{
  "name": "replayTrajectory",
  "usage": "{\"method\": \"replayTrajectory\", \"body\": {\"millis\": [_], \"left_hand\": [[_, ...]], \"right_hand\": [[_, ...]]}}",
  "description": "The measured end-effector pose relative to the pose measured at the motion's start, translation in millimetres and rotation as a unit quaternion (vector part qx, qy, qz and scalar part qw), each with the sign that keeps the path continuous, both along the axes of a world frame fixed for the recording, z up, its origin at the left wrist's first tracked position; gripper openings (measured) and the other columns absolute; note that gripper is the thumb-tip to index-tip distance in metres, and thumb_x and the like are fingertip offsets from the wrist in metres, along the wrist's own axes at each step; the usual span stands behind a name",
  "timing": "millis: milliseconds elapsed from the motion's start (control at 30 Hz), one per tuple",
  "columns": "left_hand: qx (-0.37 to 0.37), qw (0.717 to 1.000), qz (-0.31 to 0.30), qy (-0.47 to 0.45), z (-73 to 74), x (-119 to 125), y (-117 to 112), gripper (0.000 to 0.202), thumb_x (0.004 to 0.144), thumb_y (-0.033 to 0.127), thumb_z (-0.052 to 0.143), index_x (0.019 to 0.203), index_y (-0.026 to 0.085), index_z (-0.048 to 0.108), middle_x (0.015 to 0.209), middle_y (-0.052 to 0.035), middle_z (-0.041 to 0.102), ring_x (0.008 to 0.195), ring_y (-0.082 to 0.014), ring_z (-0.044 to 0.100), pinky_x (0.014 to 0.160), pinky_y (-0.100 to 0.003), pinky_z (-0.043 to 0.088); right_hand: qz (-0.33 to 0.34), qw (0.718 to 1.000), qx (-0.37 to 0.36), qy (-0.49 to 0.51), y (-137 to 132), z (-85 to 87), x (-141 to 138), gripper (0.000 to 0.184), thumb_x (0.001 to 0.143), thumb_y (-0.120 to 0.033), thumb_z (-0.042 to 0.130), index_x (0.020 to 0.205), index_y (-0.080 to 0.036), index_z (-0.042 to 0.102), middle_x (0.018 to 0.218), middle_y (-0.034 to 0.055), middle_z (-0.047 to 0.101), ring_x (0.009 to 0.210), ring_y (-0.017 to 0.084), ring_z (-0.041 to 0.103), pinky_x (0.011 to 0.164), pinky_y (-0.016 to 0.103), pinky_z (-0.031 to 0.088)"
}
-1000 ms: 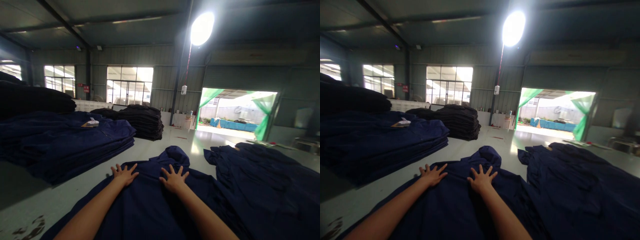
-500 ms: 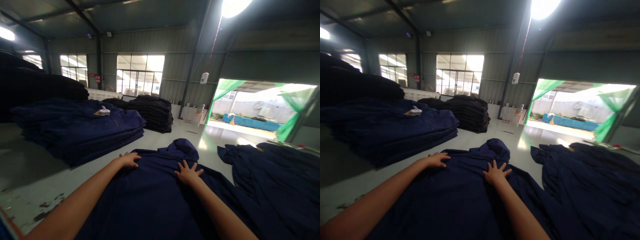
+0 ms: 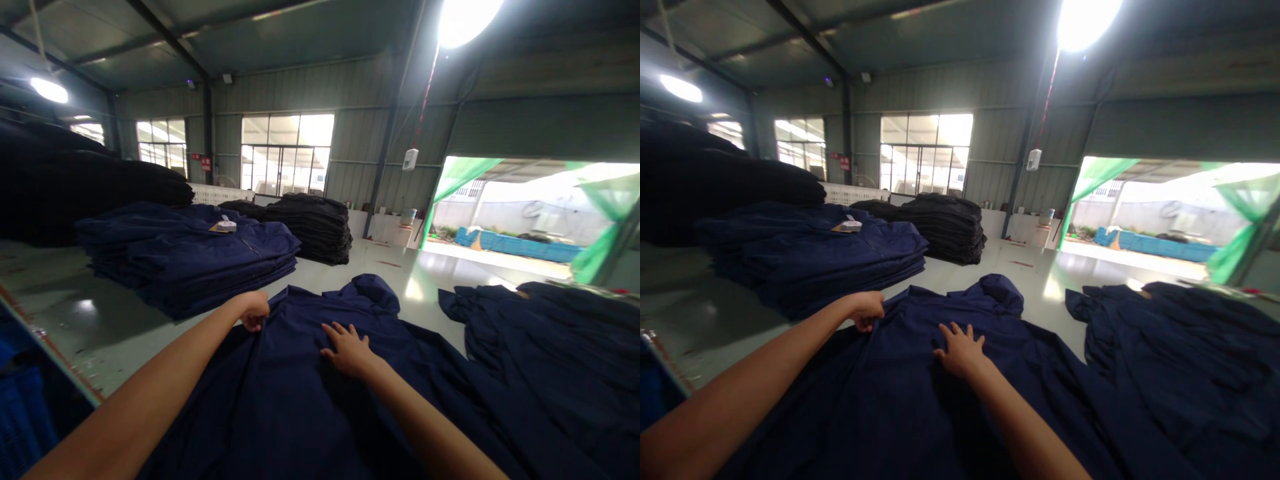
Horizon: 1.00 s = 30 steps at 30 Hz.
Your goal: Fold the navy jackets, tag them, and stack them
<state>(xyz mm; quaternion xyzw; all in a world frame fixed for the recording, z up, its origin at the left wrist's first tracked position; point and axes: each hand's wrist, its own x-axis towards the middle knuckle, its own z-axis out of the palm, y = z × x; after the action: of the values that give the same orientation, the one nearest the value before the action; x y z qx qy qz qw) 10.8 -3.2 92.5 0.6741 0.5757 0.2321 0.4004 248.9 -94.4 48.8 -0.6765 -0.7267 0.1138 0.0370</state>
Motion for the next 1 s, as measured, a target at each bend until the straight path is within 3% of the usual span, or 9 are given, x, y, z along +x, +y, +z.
{"method": "replayTrajectory", "body": {"millis": [100, 267, 367, 533, 633, 733, 833, 900, 1000], "left_hand": [[-0.036, 0.992, -0.064, -0.099, 22.3, 27.4, -7.1, 0.018, 0.079, 0.029, 0.053, 0.09, 0.015, 0.056, 0.084, -0.0126, 0.069, 0.081, -0.0254, 0.067, 0.072, -0.041, 0.055], [-0.026, 0.909, -0.132, -0.394, 40.6, 75.1, -12.3, 0.047, 0.074, 0.021, 0.062, 0.115, 0.017, 0.04, 0.117, -0.0153, 0.057, 0.097, -0.0202, 0.063, 0.086, -0.039, 0.05], [0.021, 0.963, -0.068, -0.261, 29.1, 88.4, -5.0, 0.043, 0.07, 0.011, 0.059, 0.11, 0.015, 0.044, 0.114, -0.0138, 0.058, 0.092, -0.0182, 0.062, 0.076, -0.031, 0.052], [0.026, 0.992, -0.005, -0.124, -6.0, 91.4, 6.3, 0.034, 0.072, 0.011, 0.048, 0.105, 0.015, 0.048, 0.109, -0.0111, 0.062, 0.087, -0.0166, 0.062, 0.058, -0.021, 0.047], [0.027, 0.997, -0.012, -0.071, -15.6, 89.9, 7.3, 0.037, 0.071, 0.009, 0.046, 0.107, 0.017, 0.049, 0.11, -0.0085, 0.063, 0.085, -0.0147, 0.063, 0.056, -0.019, 0.045], [0.059, 0.998, -0.029, -0.013, -13.0, 88.1, 9.7, 0.039, 0.069, 0.005, 0.045, 0.106, 0.017, 0.052, 0.108, -0.0065, 0.065, 0.086, -0.0136, 0.062, 0.059, -0.019, 0.045], [0.11, 0.991, -0.047, 0.055, -9.1, 86.6, 12.2, 0.036, 0.067, 0.001, 0.046, 0.097, 0.017, 0.057, 0.099, -0.0046, 0.067, 0.084, -0.0131, 0.061, 0.065, -0.019, 0.045], [0.146, 0.982, -0.052, 0.108, -11.9, 86.6, 10.2, 0.033, 0.065, 0.0, 0.048, 0.09, 0.018, 0.059, 0.093, -0.0031, 0.067, 0.085, -0.0138, 0.06, 0.071, -0.021, 0.045], [0.194, 0.961, -0.043, 0.19, -26.9, 87.3, 0.0, 0.029, 0.067, 0.002, 0.048, 0.084, 0.021, 0.061, 0.092, -0.004, 0.065, 0.092, -0.0187, 0.058, 0.081, -0.03, 0.042]], "right_hand": [[0.011, 0.992, 0.073, 0.106, -5.7, 5.6, 6.0, 0.059, 0.084, -0.042, 0.046, 0.137, -0.019, 0.036, 0.137, 0.0112, 0.043, 0.125, 0.028, 0.039, 0.102, 0.044, 0.03], [-0.077, 0.955, 0.106, 0.267, -11.8, 9.2, 24.5, 0.042, 0.089, -0.042, 0.036, 0.11, -0.013, 0.057, 0.09, 0.0089, 0.068, 0.083, 0.017, 0.061, 0.077, 0.027, 0.045], [-0.03, 0.96, 0.12, 0.25, -27.3, 10.2, 22.8, 0.033, 0.085, -0.043, 0.045, 0.096, -0.016, 0.062, 0.081, 0.0058, 0.065, 0.076, 0.017, 0.058, 0.071, 0.027, 0.043], [0.302, 0.934, 0.148, 0.121, -56.1, -5.4, -17.1, 0.055, 0.063, -0.055, 0.07, 0.113, -0.036, 0.056, 0.109, 0.0011, 0.054, 0.098, 0.021, 0.046, 0.088, 0.037, 0.035], [0.364, 0.92, 0.127, 0.073, -54.8, -16.3, -30.0, 0.022, 0.075, -0.041, 0.064, 0.096, -0.036, 0.063, 0.106, -0.0013, 0.054, 0.097, 0.019, 0.043, 0.087, 0.036, 0.034], [0.285, 0.944, 0.145, 0.079, -37.2, -9.9, -4.4, 0.012, 0.074, -0.022, 0.061, 0.082, -0.03, 0.067, 0.103, -0.0009, 0.055, 0.097, 0.019, 0.043, 0.083, 0.034, 0.035], [0.023, 0.972, 0.218, 0.086, -15.4, 9.9, 52.2, 0.03, 0.068, -0.003, 0.05, 0.079, -0.025, 0.069, 0.109, 0.0032, 0.054, 0.1, 0.02, 0.046, 0.085, 0.033, 0.036], [-0.14, 0.953, 0.24, 0.121, -5.7, 21.1, 90.3, 0.045, 0.071, -0.001, 0.04, 0.1, -0.022, 0.065, 0.11, 0.0066, 0.055, 0.102, 0.017, 0.05, 0.09, 0.03, 0.037], [-0.189, 0.96, 0.141, 0.152, -3.1, 24.7, 126.1, 0.042, 0.083, -0.015, 0.035, 0.122, -0.016, 0.052, 0.112, 0.0088, 0.06, 0.104, 0.016, 0.054, 0.09, 0.027, 0.04]]}}
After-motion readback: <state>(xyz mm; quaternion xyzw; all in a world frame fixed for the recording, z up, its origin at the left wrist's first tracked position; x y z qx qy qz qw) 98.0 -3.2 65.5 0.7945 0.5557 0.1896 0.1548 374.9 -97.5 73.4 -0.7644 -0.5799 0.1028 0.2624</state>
